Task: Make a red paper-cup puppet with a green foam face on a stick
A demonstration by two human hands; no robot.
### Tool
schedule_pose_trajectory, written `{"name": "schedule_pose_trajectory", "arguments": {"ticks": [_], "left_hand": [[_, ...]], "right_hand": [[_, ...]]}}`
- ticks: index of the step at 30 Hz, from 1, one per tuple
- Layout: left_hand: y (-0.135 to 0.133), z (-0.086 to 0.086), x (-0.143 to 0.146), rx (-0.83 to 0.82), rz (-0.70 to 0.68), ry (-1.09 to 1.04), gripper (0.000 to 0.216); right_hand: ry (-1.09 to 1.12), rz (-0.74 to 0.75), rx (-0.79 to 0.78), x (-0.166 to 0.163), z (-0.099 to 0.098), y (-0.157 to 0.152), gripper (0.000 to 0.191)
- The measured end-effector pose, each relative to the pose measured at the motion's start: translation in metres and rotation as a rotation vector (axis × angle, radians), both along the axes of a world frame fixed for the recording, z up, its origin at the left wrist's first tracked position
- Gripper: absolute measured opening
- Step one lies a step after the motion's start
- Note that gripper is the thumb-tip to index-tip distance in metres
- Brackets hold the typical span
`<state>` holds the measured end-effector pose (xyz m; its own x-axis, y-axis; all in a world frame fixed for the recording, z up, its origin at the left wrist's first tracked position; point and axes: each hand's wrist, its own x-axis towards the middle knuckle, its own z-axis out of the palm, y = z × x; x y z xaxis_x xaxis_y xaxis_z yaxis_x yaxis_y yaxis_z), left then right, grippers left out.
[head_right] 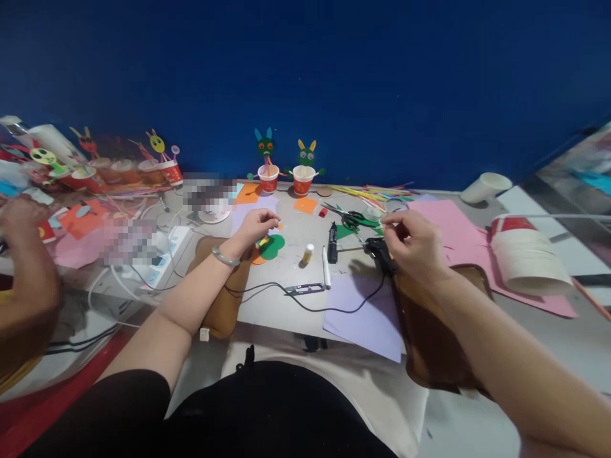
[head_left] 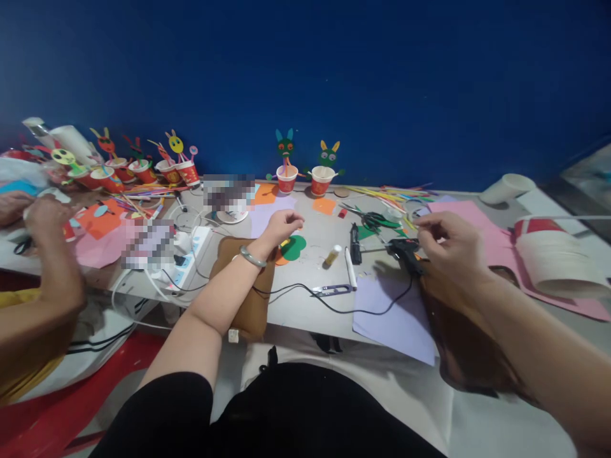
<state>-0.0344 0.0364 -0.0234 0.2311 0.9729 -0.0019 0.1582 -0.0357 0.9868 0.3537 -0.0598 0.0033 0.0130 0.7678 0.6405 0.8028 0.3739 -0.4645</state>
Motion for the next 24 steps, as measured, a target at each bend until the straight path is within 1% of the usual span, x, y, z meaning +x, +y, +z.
{"name": "schedule_pose_trajectory", "arguments": {"ticks": [2, 5, 9, 13, 16, 20, 22, 24], "left_hand": [[-0.001, 0.001, 0.000, 0.006, 0.018, 0.029, 0.006], [-0.004, 0.002, 0.003, 0.029, 0.076, 0.086, 0.012], [-0.008, 0.004, 0.009, 0.113, 0.170, 0.104, 0.019], [-0.011, 0.012, 0.014, 0.221, 0.250, 0.063, 0.023], [-0.008, 0.022, 0.015, 0.246, 0.277, 0.037, 0.024], [-0.001, 0.044, 0.008, 0.283, 0.284, 0.050, 0.023], [0.002, 0.057, 0.000, 0.346, 0.250, 0.094, 0.022], [0.002, 0.068, -0.012, 0.381, 0.170, 0.172, 0.019]], "right_hand": [[-0.046, -0.017, -0.011, 0.008, 0.002, -0.024, 0.010], [-0.116, -0.019, -0.031, 0.022, -0.001, -0.055, 0.009], [-0.225, 0.022, 0.014, 0.038, -0.011, -0.087, 0.009], [-0.313, 0.097, 0.041, 0.046, -0.016, -0.118, 0.014], [-0.365, 0.122, 0.012, 0.050, -0.018, -0.140, 0.018], [-0.348, 0.107, -0.018, 0.056, -0.021, -0.161, 0.019], [-0.302, 0.088, -0.045, 0.057, -0.023, -0.168, 0.020], [-0.265, 0.066, -0.078, 0.057, -0.026, -0.174, 0.020]]}}
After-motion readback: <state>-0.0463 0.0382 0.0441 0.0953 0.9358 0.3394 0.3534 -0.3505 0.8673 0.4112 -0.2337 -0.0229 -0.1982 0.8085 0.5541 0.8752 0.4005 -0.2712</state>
